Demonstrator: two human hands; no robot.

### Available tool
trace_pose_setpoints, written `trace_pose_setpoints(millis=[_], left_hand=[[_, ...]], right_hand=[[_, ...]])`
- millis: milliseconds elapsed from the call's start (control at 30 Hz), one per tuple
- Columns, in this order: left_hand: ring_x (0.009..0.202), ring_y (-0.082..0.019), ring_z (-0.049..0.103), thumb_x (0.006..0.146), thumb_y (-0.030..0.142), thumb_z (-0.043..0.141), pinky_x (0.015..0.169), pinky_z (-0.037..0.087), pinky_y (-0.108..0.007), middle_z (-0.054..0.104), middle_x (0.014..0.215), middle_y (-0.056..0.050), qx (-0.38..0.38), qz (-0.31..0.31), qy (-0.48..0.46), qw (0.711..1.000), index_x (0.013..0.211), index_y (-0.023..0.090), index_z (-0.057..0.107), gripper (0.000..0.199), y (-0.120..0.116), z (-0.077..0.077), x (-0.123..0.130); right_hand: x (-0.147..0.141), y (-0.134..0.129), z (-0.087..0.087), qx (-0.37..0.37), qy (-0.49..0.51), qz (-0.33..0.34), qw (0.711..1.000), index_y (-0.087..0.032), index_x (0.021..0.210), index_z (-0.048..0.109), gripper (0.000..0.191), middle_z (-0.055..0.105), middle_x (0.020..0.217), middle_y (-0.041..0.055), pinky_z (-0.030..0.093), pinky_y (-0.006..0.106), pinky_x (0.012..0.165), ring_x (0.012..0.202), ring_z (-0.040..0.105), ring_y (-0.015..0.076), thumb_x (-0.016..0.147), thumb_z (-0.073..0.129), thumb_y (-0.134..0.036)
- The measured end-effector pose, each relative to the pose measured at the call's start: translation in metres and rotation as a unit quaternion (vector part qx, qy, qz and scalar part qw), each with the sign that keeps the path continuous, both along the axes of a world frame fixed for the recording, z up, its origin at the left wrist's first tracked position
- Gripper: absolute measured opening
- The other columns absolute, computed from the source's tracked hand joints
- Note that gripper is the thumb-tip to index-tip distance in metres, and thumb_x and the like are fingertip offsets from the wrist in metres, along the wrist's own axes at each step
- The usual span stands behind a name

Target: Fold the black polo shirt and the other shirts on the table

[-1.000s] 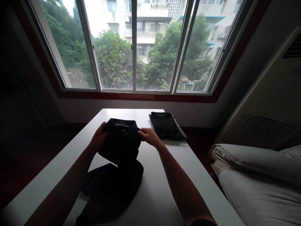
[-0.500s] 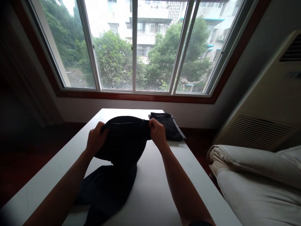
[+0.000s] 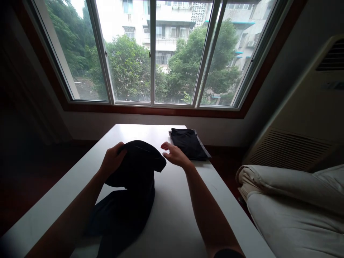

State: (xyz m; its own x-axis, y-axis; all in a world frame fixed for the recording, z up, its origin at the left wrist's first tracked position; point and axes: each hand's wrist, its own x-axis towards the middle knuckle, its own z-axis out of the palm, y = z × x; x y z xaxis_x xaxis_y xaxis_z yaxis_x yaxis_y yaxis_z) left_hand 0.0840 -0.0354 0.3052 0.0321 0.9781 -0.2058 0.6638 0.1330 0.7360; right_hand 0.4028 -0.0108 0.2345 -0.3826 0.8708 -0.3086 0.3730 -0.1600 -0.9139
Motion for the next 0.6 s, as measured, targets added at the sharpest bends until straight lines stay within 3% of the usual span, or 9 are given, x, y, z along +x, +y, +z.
trace_pose_setpoints(millis=[133, 267, 367, 467, 533, 600], left_hand=[[0.061, -0.016, 0.049, 0.094, 0.036, 0.058, 0.059, 0.035, -0.029, 0.055, 0.064, 0.004, -0.006, 0.03, -0.019, 0.999, 0.076, 0.024, 0.054, 0.023, 0.0, 0.001, -0.001], [0.064, -0.016, 0.05, 0.094, 0.036, 0.059, 0.059, 0.037, -0.028, 0.055, 0.067, 0.004, -0.026, 0.055, -0.073, 0.995, 0.076, 0.023, 0.054, 0.023, 0.001, 0.004, 0.002], [0.065, -0.015, 0.05, 0.093, 0.035, 0.059, 0.059, 0.038, -0.027, 0.054, 0.068, 0.004, -0.043, 0.054, -0.117, 0.991, 0.077, 0.022, 0.055, 0.021, 0.0, 0.006, 0.008], [0.065, -0.015, 0.05, 0.093, 0.032, 0.058, 0.059, 0.039, -0.027, 0.055, 0.07, 0.004, -0.06, 0.045, -0.147, 0.986, 0.079, 0.022, 0.056, 0.018, -0.002, 0.006, 0.011], [0.065, -0.015, 0.05, 0.093, 0.033, 0.059, 0.059, 0.039, -0.026, 0.055, 0.07, 0.004, -0.062, 0.045, -0.147, 0.986, 0.079, 0.022, 0.056, 0.018, -0.003, 0.006, 0.01], [0.064, -0.014, 0.049, 0.093, 0.035, 0.06, 0.058, 0.037, -0.026, 0.054, 0.068, 0.004, -0.058, 0.051, -0.134, 0.988, 0.078, 0.022, 0.056, 0.02, -0.003, 0.005, 0.008]], right_hand=[[0.014, -0.003, -0.002, -0.106, 0.014, 0.134, 0.985, -0.026, 0.119, 0.075, 0.047, 0.074, 0.112, 0.0076, 0.054, 0.033, 0.084, 0.107, 0.067, 0.0278, 0.074, 0.083, -0.034], [0.016, -0.005, -0.002, -0.118, -0.008, 0.15, 0.982, -0.028, 0.123, 0.076, 0.058, 0.076, 0.108, 0.0055, 0.053, 0.027, 0.075, 0.1, 0.069, 0.0255, 0.067, 0.089, -0.037], [0.008, -0.008, -0.01, -0.094, -0.018, 0.124, 0.988, -0.029, 0.111, 0.08, 0.053, 0.077, 0.097, 0.003, 0.05, 0.027, 0.07, 0.088, 0.069, 0.0247, 0.06, 0.092, -0.033], [0.002, -0.008, -0.021, -0.052, -0.018, 0.081, 0.995, -0.028, 0.097, 0.081, 0.028, 0.075, 0.084, 0.0018, 0.047, 0.028, 0.067, 0.076, 0.067, 0.0222, 0.069, 0.081, -0.027], [0.001, -0.006, -0.027, -0.013, -0.021, 0.029, 0.999, -0.025, 0.09, 0.08, 0.016, 0.072, 0.076, 0.0011, 0.044, 0.028, 0.065, 0.069, 0.062, 0.0192, 0.078, 0.068, -0.026], [0.002, -0.001, -0.03, 0.008, -0.016, -0.052, 0.998, -0.023, 0.088, 0.077, 0.019, 0.068, 0.073, 0.0009, 0.041, 0.027, 0.062, 0.066, 0.057, 0.0178, 0.083, 0.059, -0.028]])
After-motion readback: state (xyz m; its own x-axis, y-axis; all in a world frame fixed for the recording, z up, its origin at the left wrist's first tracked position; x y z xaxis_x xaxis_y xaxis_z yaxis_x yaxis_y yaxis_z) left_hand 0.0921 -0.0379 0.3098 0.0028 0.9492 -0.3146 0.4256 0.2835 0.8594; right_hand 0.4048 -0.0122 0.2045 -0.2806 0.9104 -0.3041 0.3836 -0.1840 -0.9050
